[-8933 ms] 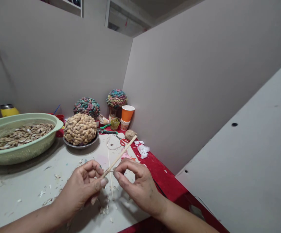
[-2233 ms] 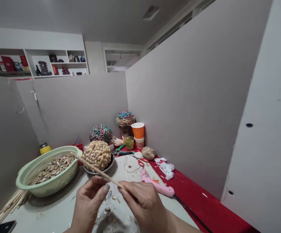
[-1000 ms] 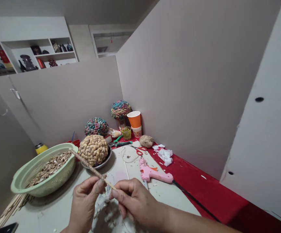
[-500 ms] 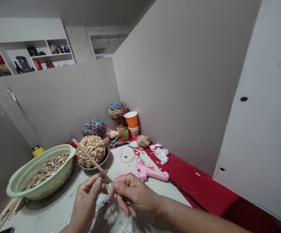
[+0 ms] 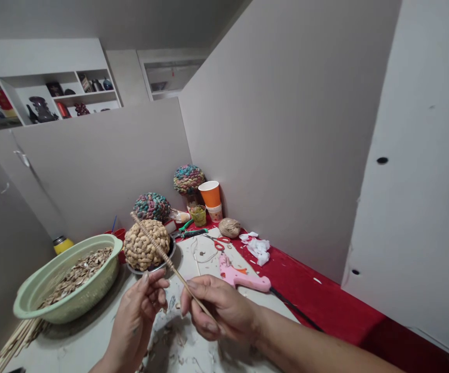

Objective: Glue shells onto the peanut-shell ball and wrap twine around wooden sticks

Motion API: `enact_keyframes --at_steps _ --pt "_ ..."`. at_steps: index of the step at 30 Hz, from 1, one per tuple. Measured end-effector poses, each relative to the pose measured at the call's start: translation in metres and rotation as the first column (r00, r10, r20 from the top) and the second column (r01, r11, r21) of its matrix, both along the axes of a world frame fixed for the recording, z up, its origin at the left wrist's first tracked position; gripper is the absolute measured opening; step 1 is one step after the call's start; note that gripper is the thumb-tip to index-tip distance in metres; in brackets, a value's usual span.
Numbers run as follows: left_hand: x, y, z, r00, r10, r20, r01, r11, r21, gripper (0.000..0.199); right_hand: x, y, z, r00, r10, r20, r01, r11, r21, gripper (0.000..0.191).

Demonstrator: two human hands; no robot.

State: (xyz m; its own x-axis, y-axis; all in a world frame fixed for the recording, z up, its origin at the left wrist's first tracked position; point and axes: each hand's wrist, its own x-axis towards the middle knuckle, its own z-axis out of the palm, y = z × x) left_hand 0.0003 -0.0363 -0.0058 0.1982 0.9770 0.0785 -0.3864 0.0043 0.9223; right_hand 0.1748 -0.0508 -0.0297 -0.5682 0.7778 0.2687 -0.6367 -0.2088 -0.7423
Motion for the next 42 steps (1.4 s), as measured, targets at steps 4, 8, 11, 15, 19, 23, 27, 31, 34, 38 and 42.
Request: enact_keyframes --at_steps 4,8,11,15,19,23,27,31,34,38,42 --pt "0.001 -0.007 0.002 1.000 -0.014 -0.019 0.015 0.998 0.060 0.038 0.001 -0.001 0.000 0.999 0.016 0.036 -0.017 1.000 0.014 0.043" --pt "0.001 -0.009 0.000 0.999 -0.017 -0.034 0.019 0.997 0.074 0.035 0.000 -0.002 0.000 0.997 0.040 0.064 -0.042 0.998 0.035 0.044" --pt "0.000 -0.008 0.000 0.999 0.040 -0.010 -0.040 0.998 0.047 0.033 -0.001 -0.003 0.000 0.996 0.046 0.076 -0.049 0.998 0.036 0.045" --pt "-0.002 -0.006 0.004 0.992 0.108 0.063 -0.113 0.991 0.075 0.056 -0.002 -0.002 -0.003 0.995 0.054 0.089 -0.057 0.998 0.035 0.046" --pt "-0.003 -0.005 0.008 0.987 0.132 0.092 -0.139 0.987 0.077 0.071 -0.003 -0.002 -0.007 0.992 0.098 0.075 -0.100 0.995 0.025 0.045" --pt "-0.003 -0.005 0.009 0.988 0.114 0.107 -0.123 0.989 0.081 0.066 -0.004 -0.002 -0.008 0.985 0.163 0.048 -0.163 0.987 0.008 0.042" --pt "-0.003 -0.005 0.008 0.990 0.064 0.122 -0.073 0.995 0.073 0.046 -0.001 -0.004 -0.002 0.993 0.116 0.000 -0.116 0.993 -0.013 0.035" --pt "-0.002 -0.004 0.006 0.995 0.045 0.091 -0.052 0.996 0.076 0.034 0.002 -0.005 0.004 0.999 0.041 -0.034 -0.043 0.998 -0.047 0.029" --pt "-0.003 -0.001 0.006 0.994 0.077 0.078 -0.083 0.993 0.085 0.033 0.001 -0.005 0.003 0.998 0.064 -0.021 -0.065 0.997 -0.035 0.028" --pt "-0.006 0.003 0.015 0.985 0.138 0.105 -0.148 0.985 0.090 0.043 -0.001 -0.003 -0.003 0.994 0.106 0.009 -0.106 0.994 0.007 0.032" --pt "-0.006 0.003 0.019 0.980 0.162 0.115 -0.173 0.981 0.089 0.038 -0.002 -0.001 -0.006 0.993 0.117 0.032 -0.117 0.993 -0.001 0.032"
